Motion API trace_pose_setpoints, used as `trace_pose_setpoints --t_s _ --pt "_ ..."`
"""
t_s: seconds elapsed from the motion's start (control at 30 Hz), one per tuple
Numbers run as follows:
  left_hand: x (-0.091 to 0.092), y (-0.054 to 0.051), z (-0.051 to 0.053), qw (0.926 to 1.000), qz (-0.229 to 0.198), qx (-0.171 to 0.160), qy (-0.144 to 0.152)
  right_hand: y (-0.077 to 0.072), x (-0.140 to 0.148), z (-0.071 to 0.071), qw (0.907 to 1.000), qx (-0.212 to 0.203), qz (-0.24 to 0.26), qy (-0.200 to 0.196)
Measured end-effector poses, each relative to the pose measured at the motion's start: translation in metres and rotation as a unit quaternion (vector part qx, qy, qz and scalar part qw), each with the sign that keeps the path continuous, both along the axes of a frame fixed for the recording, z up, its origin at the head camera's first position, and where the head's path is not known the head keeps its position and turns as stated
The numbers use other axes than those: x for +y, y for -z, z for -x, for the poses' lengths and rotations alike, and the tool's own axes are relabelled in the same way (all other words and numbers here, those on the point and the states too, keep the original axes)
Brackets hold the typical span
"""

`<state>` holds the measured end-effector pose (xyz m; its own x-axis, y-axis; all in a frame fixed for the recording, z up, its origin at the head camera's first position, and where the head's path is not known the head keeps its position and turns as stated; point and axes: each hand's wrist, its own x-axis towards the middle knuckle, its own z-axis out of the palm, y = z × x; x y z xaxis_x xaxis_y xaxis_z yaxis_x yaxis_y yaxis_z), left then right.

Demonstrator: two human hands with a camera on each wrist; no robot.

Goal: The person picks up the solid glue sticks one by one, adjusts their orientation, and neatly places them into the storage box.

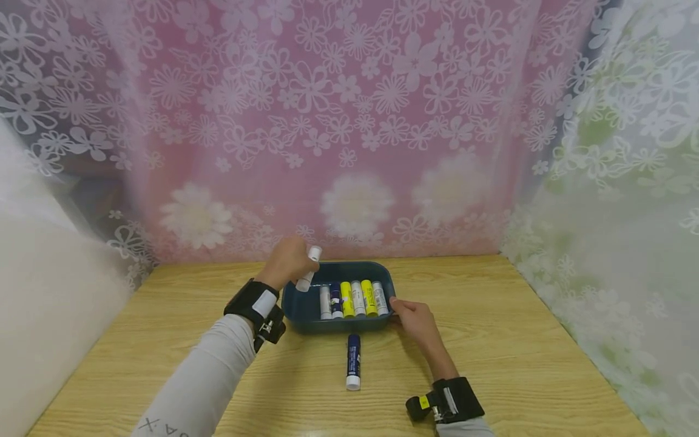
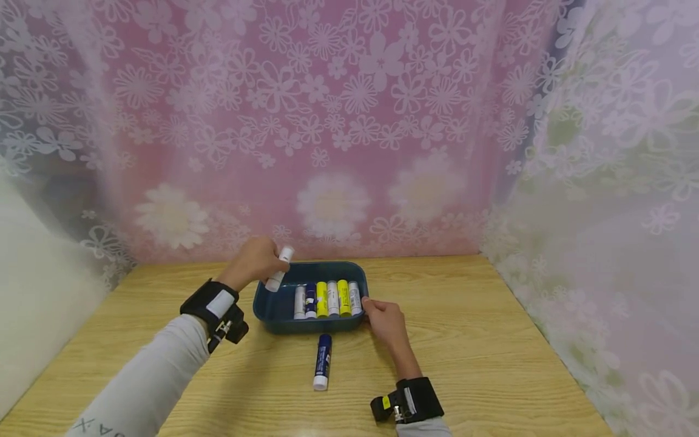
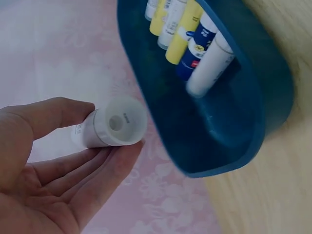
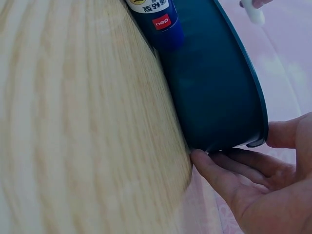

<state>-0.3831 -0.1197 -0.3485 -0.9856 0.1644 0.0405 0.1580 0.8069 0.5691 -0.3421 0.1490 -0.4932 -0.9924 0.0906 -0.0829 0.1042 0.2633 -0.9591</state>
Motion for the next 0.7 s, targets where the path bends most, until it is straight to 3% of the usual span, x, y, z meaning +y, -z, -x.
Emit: trace_pose_setpoints --t_s 0.37,0.6,0.7 --pt "0.005 0.032 0.010 0.9965 -0.059 0.029 -0.050 -0.001 0.000 0.000 1.0000 0.007 0.003 0.000" --pt "0.013 0.062 0.017 0.9948 -0.035 0.057 -0.077 -0.001 0.000 0.000 1.0000 0.004 0.003 0.000" --pt "0.016 0.071 0.015 0.9938 -0.031 0.051 -0.094 0.000 0.000 0.000 1.0000 0.003 -0.001 -0.001"
